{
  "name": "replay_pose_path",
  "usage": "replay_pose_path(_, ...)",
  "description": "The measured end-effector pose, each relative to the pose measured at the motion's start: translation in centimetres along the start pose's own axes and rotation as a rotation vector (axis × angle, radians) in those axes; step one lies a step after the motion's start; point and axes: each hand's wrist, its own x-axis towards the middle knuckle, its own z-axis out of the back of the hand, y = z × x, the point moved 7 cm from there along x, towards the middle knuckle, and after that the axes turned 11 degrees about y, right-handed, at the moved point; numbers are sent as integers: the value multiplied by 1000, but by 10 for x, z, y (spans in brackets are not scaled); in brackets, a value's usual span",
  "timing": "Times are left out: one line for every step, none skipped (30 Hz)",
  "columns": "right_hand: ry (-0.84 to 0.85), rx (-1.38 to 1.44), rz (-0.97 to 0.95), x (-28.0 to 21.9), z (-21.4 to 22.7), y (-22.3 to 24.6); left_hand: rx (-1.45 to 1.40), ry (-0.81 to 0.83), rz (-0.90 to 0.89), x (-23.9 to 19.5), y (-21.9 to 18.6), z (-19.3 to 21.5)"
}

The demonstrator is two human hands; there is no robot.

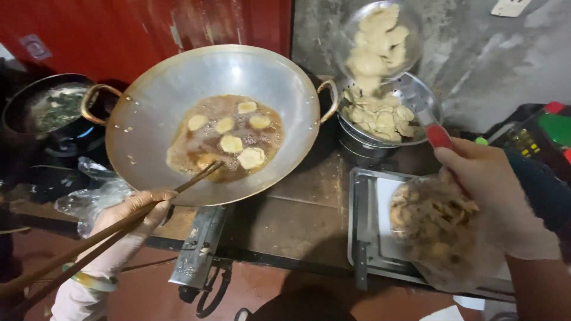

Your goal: The person fries dumplings in a wok filled with hot oil, using a ladle and chopsticks to stir and separate them. They then transfer the cooked dumplings from the wok into a metal colander to drain excess oil.

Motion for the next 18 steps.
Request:
replay_pose_path(-130,-420,5,13,17,-12,63,10,-28,2,-4,-2)
replay_pose_path(-248,-829,24,26,27,-22,127,17,-53,1,-8,-4)
replay_pose_path(-247,-832,21,32,33,-34,125,21,-52,1,-9,-6)
replay_pose_path(-285,-976,-44,39,40,-43,106,-3,-76,1,-11,-5)
replay_pose_path(-325,-1118,-108,47,46,-52,86,-28,-100,0,-14,-3)
replay_pose_path(-323,-1120,-99,48,49,-51,85,-36,-97,-1,-15,1)
replay_pose_path(-344,-1155,-76,48,52,-47,101,-33,-47,-2,-14,5)
replay_pose_path(-364,-1191,-54,49,55,-45,117,-29,5,-4,-12,9)
replay_pose_path(-362,-1193,-47,47,55,-42,115,-35,9,-8,-17,14)
replay_pose_path(-435,-1154,91,43,53,-30,66,-54,-38,-14,-24,21)
replay_pose_path(-508,-1108,226,38,49,-19,17,-73,-86,-20,-30,29)
replay_pose_path(-493,-1108,245,27,36,1,19,-89,-71,-20,-29,35)
replay_pose_path(-416,-964,268,17,22,18,3,-134,-160,-22,-33,44)
replay_pose_path(-331,-817,289,7,8,33,-8,-180,-245,-26,-37,52)
replay_pose_path(-310,-817,304,-5,-15,55,-2,-196,-226,-25,-31,58)
replay_pose_path(-173,-568,291,-17,-36,70,29,-267,-241,-24,-27,65)
replay_pose_path(-30,-313,276,-31,-59,86,62,-337,-254,-24,-23,72)
replay_pose_path(-21,-318,286,-3,-67,80,60,-349,-248,-13,-17,73)
